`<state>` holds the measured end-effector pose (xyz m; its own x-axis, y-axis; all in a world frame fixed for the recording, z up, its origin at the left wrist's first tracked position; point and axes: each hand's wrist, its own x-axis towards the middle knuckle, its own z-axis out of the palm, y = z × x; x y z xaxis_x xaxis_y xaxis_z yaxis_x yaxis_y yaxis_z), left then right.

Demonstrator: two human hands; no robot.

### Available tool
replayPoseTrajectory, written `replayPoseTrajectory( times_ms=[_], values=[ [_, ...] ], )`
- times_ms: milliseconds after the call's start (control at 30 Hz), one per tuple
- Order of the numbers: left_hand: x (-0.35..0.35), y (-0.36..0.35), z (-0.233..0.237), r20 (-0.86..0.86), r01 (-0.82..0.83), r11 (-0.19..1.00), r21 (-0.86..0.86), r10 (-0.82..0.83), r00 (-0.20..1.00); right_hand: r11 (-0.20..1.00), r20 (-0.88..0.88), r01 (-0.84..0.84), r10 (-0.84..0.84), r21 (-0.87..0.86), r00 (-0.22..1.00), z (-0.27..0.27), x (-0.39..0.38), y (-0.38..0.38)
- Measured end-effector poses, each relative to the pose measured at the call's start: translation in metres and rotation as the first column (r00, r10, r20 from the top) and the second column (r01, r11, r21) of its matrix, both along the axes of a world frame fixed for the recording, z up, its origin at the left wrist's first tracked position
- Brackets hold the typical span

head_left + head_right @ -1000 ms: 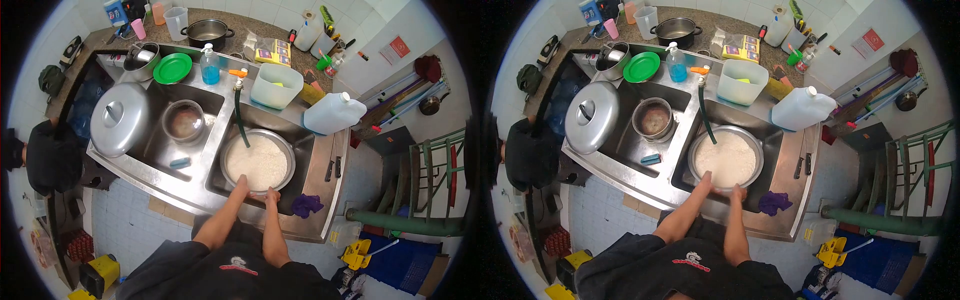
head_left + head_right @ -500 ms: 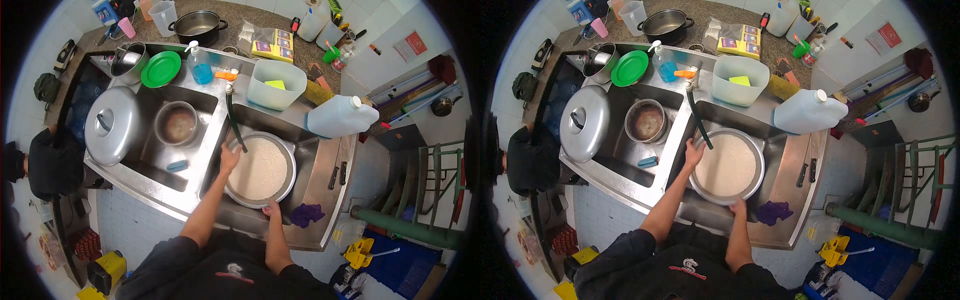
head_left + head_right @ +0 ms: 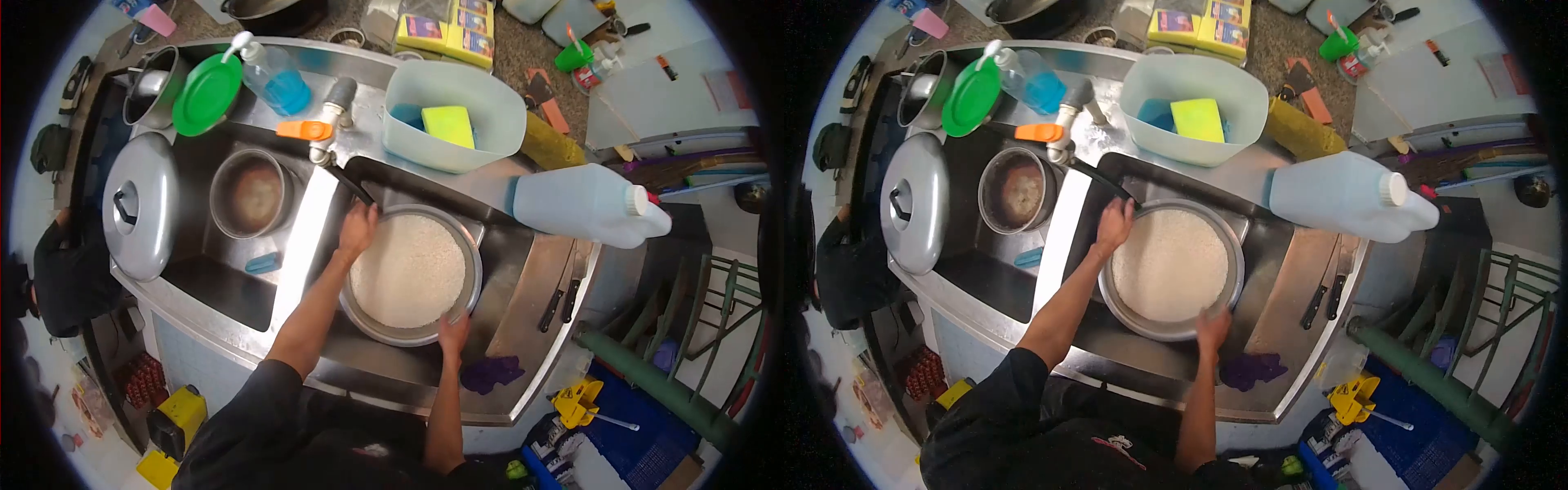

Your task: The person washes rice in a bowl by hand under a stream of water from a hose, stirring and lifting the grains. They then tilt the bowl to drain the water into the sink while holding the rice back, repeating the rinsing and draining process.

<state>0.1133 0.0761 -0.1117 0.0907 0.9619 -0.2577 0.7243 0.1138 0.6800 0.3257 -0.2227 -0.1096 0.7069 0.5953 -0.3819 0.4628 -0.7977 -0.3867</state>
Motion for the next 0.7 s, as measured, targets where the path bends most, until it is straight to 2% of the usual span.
replayPoseTrajectory(
  times_ms=[33, 67, 133, 167, 200, 267, 300, 367, 400, 467, 500, 567, 700],
  values=[
    [0.001, -0.001, -0.01, 0.03, -0.105, 0.994, -0.024, 0.105, 0.994, 0.977, 0.09, -0.091, 0.074, 0.193, 0.993, 0.0, 0.011, 0.012],
    [0.003, -0.003, -0.01, 0.023, -0.102, 0.994, -0.046, 0.103, 0.994, 0.972, 0.122, -0.101, 0.076, 0.212, 0.99, 0.008, 0.018, 0.032],
    [0.005, -0.001, 0.001, 0.104, -0.189, 0.977, -0.096, 0.198, 0.975, 0.963, 0.144, -0.128, 0.095, 0.236, 0.985, 0.011, 0.035, 0.067],
    [0.002, -0.002, -0.007, -0.027, -0.165, 0.969, -0.186, 0.163, 0.986, 0.96, 0.134, -0.141, 0.111, 0.24, 0.985, 0.005, 0.044, 0.077],
    [0.0, -0.003, -0.016, -0.035, -0.161, 0.967, -0.196, 0.157, 0.987, 0.964, 0.126, -0.134, 0.107, 0.23, 0.986, -0.002, 0.051, 0.084],
    [-0.002, -0.005, -0.033, -0.253, -0.226, 0.953, -0.2, 0.173, 0.952, 0.965, 0.114, -0.157, 0.135, 0.211, 0.984, -0.015, 0.066, 0.101],
    [-0.004, -0.004, -0.042, -0.259, -0.229, 0.952, -0.204, 0.173, 0.95, 0.965, 0.108, -0.157, 0.137, 0.207, 0.985, -0.018, 0.071, 0.109],
    [-0.009, -0.008, -0.055, -0.308, -0.2, 0.971, -0.135, 0.151, 0.939, 0.975, 0.132, -0.222, 0.22, -0.001, 0.966, -0.018, 0.077, 0.118],
    [-0.007, -0.007, -0.05, -0.311, -0.199, 0.97, -0.136, 0.149, 0.939, 0.975, 0.13, -0.221, 0.219, -0.002, 0.967, -0.018, 0.082, 0.124],
    [-0.005, -0.002, -0.039, -0.321, -0.229, 0.948, -0.219, 0.152, 0.935, 0.945, 0.042, -0.258, 0.271, -0.202, 0.962, -0.02, 0.092, 0.136],
    [-0.006, -0.002, -0.037, -0.322, -0.228, 0.949, -0.217, 0.151, 0.935, 0.946, 0.041, -0.256, 0.269, -0.2, 0.962, -0.023, 0.095, 0.139],
    [-0.006, -0.002, -0.028, -0.173, -0.212, 0.936, -0.281, 0.168, 0.97, 0.942, 0.005, -0.269, 0.276, -0.201, 0.961, -0.03, 0.1, 0.142],
    [-0.001, 0.004, -0.013, -0.276, -0.244, 0.919, -0.309, 0.159, 0.948, 0.939, 0.001, -0.291, 0.297, -0.183, 0.955, -0.046, 0.109, 0.143]
  ],
)
